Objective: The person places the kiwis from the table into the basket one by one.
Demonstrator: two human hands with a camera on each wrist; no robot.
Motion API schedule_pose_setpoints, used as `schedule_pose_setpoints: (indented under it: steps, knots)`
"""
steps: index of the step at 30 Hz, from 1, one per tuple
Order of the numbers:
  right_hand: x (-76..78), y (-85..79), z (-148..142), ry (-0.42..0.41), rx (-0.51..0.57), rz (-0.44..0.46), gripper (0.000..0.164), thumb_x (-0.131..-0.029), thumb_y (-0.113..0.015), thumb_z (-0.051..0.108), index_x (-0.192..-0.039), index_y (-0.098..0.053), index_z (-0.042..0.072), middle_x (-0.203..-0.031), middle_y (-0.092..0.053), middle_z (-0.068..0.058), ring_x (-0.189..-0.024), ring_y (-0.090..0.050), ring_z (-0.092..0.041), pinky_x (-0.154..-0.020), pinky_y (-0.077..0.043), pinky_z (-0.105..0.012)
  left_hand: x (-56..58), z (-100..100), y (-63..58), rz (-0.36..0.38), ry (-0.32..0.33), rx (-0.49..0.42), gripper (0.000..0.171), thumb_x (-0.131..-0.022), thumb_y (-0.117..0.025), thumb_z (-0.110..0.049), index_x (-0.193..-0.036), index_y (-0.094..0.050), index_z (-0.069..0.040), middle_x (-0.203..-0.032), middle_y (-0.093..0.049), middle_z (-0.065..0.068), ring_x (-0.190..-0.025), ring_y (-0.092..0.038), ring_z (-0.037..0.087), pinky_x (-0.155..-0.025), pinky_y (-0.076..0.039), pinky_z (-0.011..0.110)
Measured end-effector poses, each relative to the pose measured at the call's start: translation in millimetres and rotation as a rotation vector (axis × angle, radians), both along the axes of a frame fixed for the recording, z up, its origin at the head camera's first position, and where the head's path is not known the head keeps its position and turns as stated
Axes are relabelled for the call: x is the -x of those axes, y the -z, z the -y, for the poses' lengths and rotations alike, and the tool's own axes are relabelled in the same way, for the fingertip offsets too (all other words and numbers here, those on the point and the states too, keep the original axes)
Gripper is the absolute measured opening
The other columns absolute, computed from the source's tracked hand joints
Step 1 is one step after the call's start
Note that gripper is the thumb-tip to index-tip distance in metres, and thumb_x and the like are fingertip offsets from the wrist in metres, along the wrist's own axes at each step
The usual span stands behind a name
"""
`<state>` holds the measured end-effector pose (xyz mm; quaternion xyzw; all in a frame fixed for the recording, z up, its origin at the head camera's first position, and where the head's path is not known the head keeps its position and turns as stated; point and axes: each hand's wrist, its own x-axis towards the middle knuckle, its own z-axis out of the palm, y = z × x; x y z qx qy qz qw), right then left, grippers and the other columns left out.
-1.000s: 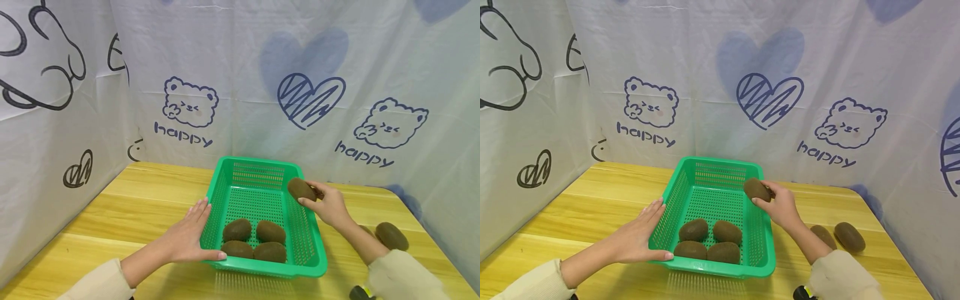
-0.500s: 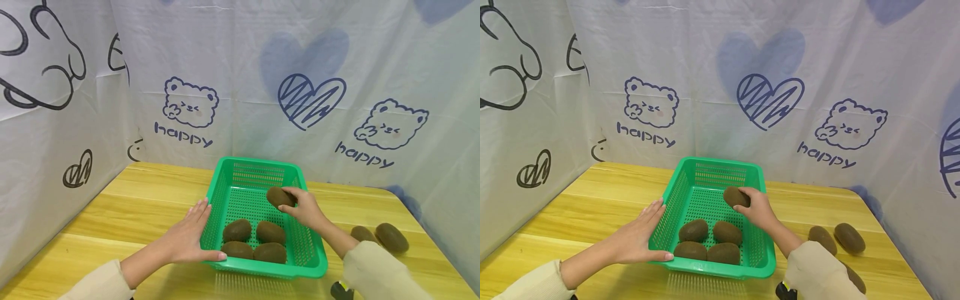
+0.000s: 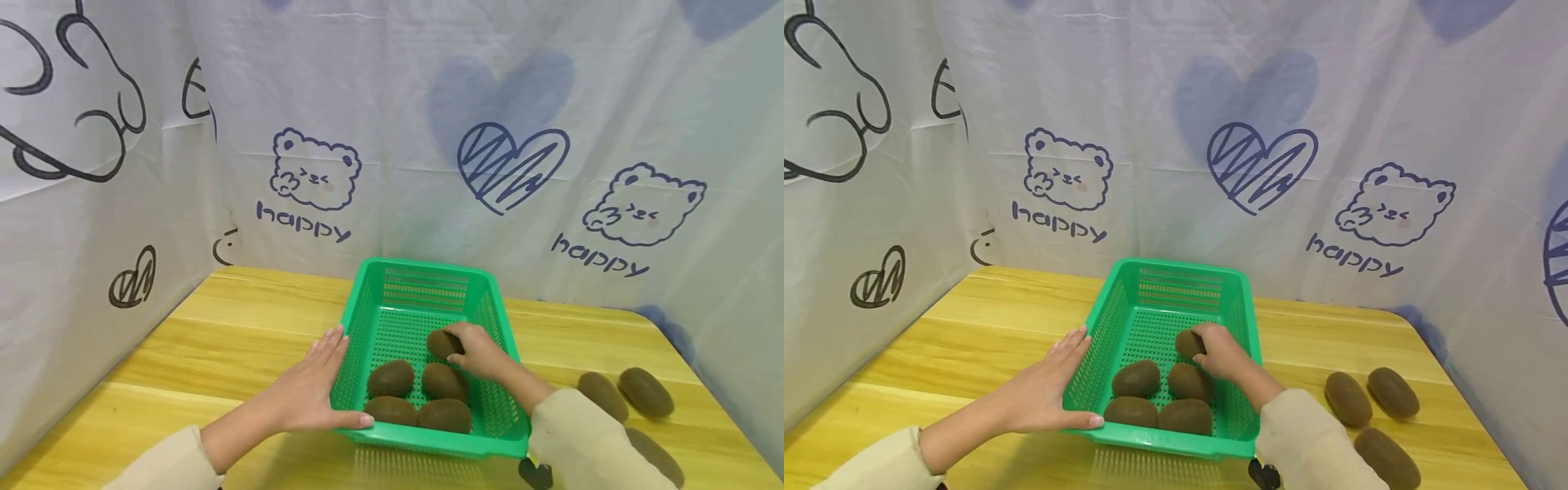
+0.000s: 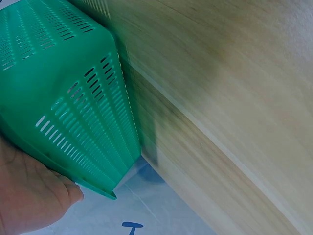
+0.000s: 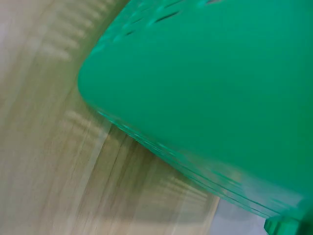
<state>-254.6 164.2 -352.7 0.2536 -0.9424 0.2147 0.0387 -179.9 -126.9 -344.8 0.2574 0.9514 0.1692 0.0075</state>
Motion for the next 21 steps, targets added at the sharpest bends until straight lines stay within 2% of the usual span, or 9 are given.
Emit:
schedule_pose_setpoints:
  steps: [6,10,13,17,21]
  knots:
    - [-1.1,4.7,2.4,-0.007,-0.048,0.041,0.037,-0.080,-0.065,-0.005,-0.115,-0.055,-0.014,-0.114,-0.060,-0.027,-0.107,-0.057,-0.040,-0.088,-0.050,-0.046,1.2,-0.9,1.3,-0.006,0.000,-0.003,0.116,-0.071,-0.054,-0.075,-0.146,-0.016,0.005,-0.155,-0.005,0.021,-0.144,-0.007,0.034,-0.116,-0.018,0.047]
    - [-2.9,4.1,2.9,0.013,-0.057,0.070,0.032,-0.082,-0.064,-0.005,-0.112,-0.056,-0.012,-0.108,-0.062,-0.025,-0.101,-0.060,-0.037,-0.082,-0.052,-0.044,1.0,-1.1,0.4,-0.008,0.002,-0.001,0.116,-0.071,-0.054,-0.075,-0.146,-0.016,0.005,-0.155,-0.005,0.021,-0.144,-0.007,0.034,-0.116,-0.018,0.047]
    - [-3.8,3.9,1.6,0.017,-0.070,0.065,0.030,-0.082,-0.064,-0.005,-0.111,-0.057,-0.011,-0.106,-0.063,-0.025,-0.099,-0.061,-0.037,-0.080,-0.053,-0.043,0.7,-1.2,0.2,-0.010,0.005,-0.001,0.116,-0.071,-0.055,-0.074,-0.146,-0.017,0.005,-0.155,-0.005,0.022,-0.144,-0.007,0.034,-0.116,-0.018,0.047]
    - [-4.4,1.8,-0.6,0.028,-0.065,0.046,0.035,-0.083,-0.063,-0.004,-0.116,-0.056,-0.012,-0.115,-0.061,-0.027,-0.108,-0.058,-0.040,-0.088,-0.051,-0.046,0.3,-1.4,0.2,-0.009,0.007,-0.007,0.115,-0.071,-0.055,-0.074,-0.146,-0.017,0.005,-0.155,-0.005,0.021,-0.144,-0.007,0.034,-0.116,-0.018,0.047]
    - [-4.7,-5.0,-2.5,0.033,-0.026,-0.021,0.036,-0.083,-0.062,-0.003,-0.118,-0.056,-0.011,-0.119,-0.060,-0.026,-0.112,-0.055,-0.040,-0.092,-0.049,-0.048,0.0,-1.7,-0.5,-0.009,0.006,-0.013,0.115,-0.071,-0.055,-0.074,-0.146,-0.017,0.005,-0.155,-0.005,0.021,-0.144,-0.007,0.034,-0.116,-0.018,0.047]
